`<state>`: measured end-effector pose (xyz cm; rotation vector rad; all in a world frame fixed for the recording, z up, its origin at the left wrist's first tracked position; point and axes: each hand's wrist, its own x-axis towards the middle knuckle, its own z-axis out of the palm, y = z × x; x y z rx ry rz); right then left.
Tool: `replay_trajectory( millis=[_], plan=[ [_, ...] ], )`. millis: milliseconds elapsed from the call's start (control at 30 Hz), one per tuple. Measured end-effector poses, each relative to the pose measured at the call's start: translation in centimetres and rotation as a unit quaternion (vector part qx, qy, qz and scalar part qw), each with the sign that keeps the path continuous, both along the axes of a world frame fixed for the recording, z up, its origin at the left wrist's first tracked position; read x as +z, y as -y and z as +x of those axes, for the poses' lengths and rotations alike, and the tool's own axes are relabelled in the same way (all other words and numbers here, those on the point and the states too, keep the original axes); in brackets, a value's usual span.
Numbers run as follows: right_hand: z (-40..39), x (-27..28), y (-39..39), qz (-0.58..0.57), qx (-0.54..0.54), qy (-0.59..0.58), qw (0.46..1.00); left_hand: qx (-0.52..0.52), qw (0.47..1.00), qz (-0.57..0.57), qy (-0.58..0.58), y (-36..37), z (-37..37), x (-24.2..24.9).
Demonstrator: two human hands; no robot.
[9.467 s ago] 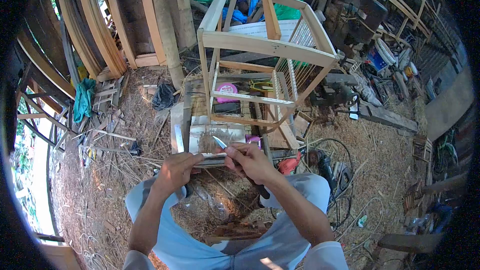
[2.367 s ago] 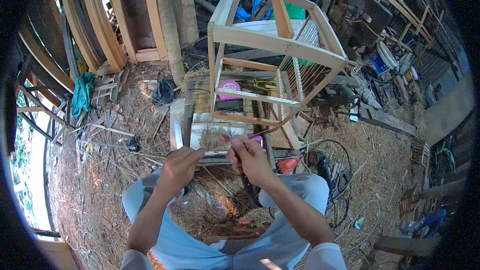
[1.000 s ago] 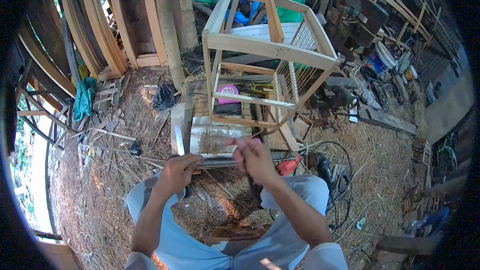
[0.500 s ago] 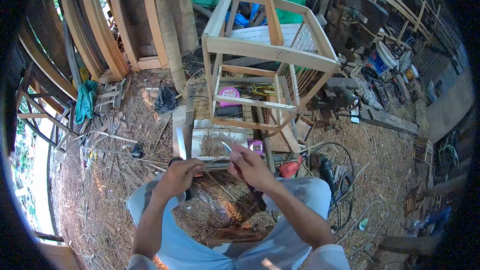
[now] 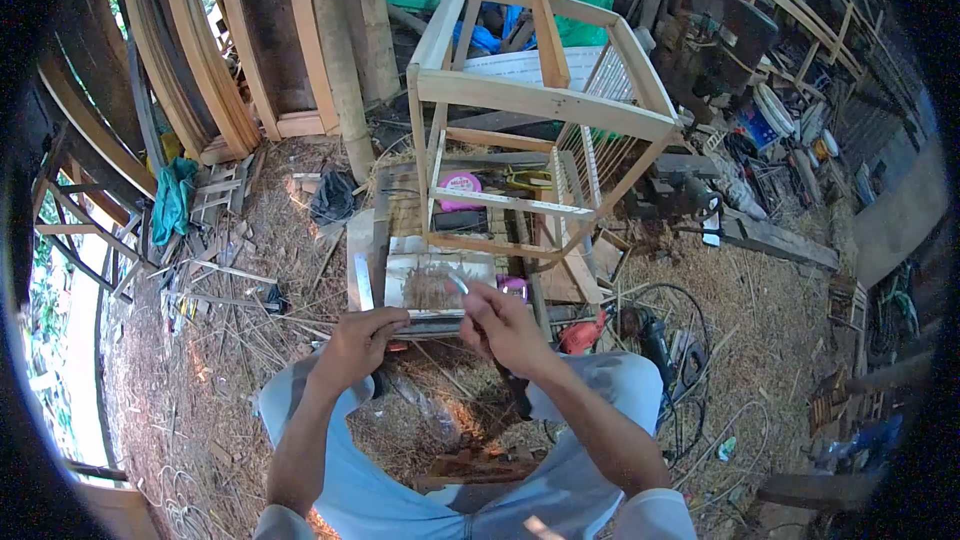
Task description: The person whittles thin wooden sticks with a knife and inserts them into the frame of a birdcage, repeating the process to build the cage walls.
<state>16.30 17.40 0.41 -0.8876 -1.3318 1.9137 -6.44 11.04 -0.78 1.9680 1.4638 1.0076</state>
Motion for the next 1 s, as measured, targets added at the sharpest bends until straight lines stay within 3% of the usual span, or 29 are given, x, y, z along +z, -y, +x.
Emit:
replay_trajectory(
  millis=[67,167,200,267,333,400,533,667,733,833,933,967,1000],
  plan=[
    [0.4,-0.6,-0.9,-0.021,-0.011,-0.026,0.999,0.012,0.999,0.036,-0.008,0.1,0.5,0.4],
    [2.4,-0.5,-2.6,-0.037,-0.118,-0.038,0.992,0.050,0.993,0.102,-0.033,0.0,-0.4,0.9],
    [3.3,-0.4,-3.2,-0.036,-0.116,-0.040,0.992,0.051,0.993,0.103,-0.035,0.0,-1.3,0.9],
    [5.0,0.1,-4.0,-0.024,-0.222,-0.059,0.973,0.112,0.986,0.075,-0.094,-0.1,-3.2,0.9],
    [4.1,1.0,-2.7,-0.017,-0.201,-0.046,0.978,0.146,0.985,0.054,-0.078,-0.1,-2.5,1.2],
    [1.6,0.8,-0.6,-0.009,-0.052,0.066,0.996,0.118,0.991,0.062,-0.022,-0.2,-1.0,-0.1],
    [-0.4,-0.8,0.0,0.010,0.000,-0.015,1.000,0.061,0.991,0.113,-0.033,-0.1,1.9,0.3],
    [-0.1,-0.5,-1.1,-0.081,-0.064,-0.043,0.994,0.035,0.988,0.127,-0.086,-0.1,1.8,0.9],
    [1.2,-0.7,-1.8,-0.023,-0.191,0.010,0.981,0.061,0.987,0.133,-0.066,0.4,0.8,0.1],
    [5.4,0.3,-4.3,0.048,-0.285,-0.018,0.957,0.126,0.985,0.100,-0.060,0.5,-1.5,0.3],
    [3.0,0.8,-1.9,-0.024,-0.183,0.019,0.983,0.161,0.981,0.048,-0.101,0.0,-1.3,0.3],
    [1.8,1.9,-0.7,-0.061,-0.091,0.062,0.992,0.137,0.981,0.088,-0.106,-0.2,-0.8,-0.2],
    [1.1,0.0,-0.3,-0.027,0.014,0.043,0.999,0.110,0.980,0.126,-0.110,-0.4,0.0,-1.0]
  ],
)
